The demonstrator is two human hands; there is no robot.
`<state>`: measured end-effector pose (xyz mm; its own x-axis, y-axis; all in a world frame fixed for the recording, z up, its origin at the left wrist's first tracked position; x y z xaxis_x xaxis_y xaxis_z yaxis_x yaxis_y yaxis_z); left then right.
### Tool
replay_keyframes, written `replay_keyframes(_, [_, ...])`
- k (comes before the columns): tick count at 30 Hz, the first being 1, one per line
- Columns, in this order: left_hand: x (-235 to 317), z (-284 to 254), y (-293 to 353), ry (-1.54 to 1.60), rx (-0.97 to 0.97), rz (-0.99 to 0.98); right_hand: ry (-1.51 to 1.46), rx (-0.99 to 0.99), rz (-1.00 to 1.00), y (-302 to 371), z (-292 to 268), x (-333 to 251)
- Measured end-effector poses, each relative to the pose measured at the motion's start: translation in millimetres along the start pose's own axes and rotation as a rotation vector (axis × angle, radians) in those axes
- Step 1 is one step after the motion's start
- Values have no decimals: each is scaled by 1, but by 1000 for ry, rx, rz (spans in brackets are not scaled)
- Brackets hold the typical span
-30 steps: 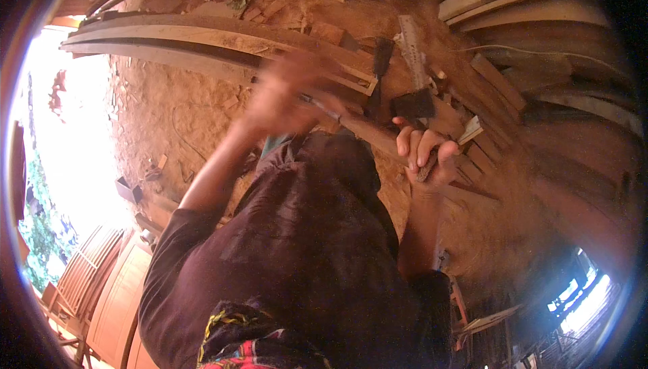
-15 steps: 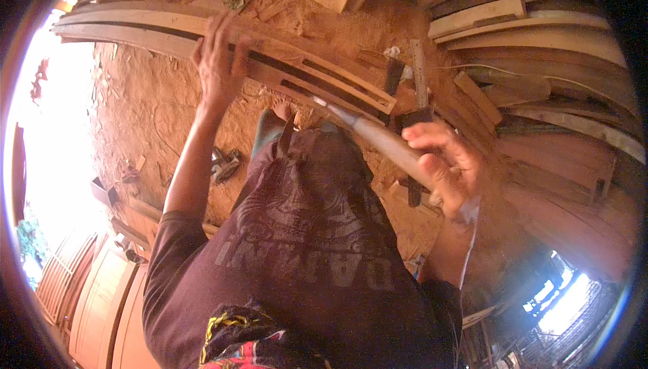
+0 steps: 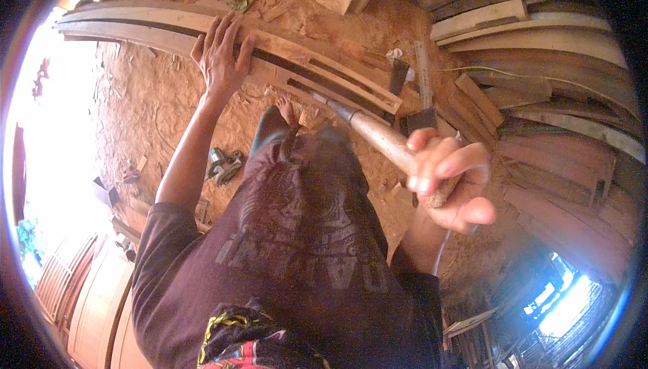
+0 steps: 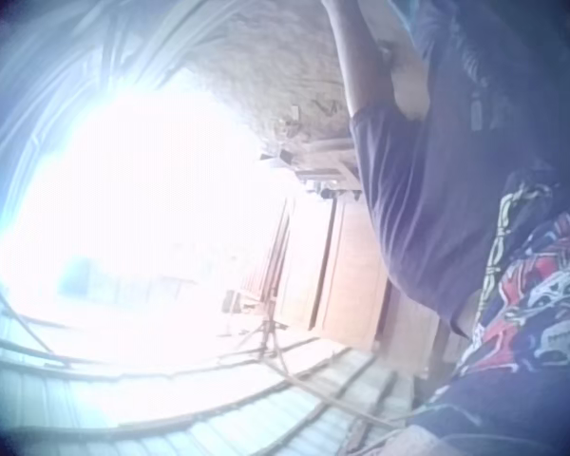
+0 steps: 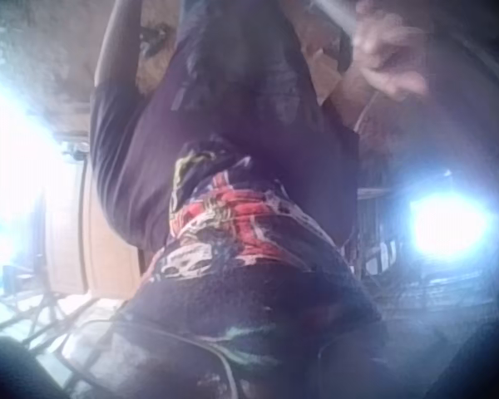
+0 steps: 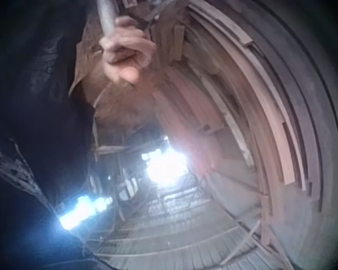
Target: The person uses a chisel and mallet to carve a groove into a long piece of wood. They repeatedly position the chisel and strike it with the mallet to remove wood shavings along the length of the piece.
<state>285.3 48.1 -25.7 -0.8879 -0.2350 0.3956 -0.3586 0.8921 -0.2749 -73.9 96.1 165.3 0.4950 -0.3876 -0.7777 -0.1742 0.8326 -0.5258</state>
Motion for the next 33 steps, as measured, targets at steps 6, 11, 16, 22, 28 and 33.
replay_keyframes(6, [-8, 10, -2, -4, -7, -5, 244, 28, 51, -14, 7, -33])
replay_keyframes(11, [-8, 7, 1, 6, 20, 21, -29, -1, 67, -36, -7, -69])
replay_keyframes(16, [-1, -4, -3, 108, 3, 2, -84, -14, 18, -39, 5, -61])
replay_keyframes(22, [105, -34, 52, 545, -234, 221, -148, -12, 49, -50, 26, -22])
replay_keyframes(28, [200, -79, 61, 990, -347, 315, -76, -46, 7, -62, 76, -2])
replay_keyframes(33, [166, -83, 42, 1150, -169, 161, 64, -109, 17, -91, 122, 27])
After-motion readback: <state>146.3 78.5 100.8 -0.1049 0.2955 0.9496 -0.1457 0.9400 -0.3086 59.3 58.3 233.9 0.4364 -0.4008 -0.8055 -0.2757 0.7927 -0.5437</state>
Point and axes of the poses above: each hand's wrist, its own y-axis away from the middle knuckle, its own z-axis out of the palm, x = y × z, the point moved 7 cm from there along -y, towards the middle knuckle, and after that the axes turned 13 degrees about -z, right-handed, at the moved point
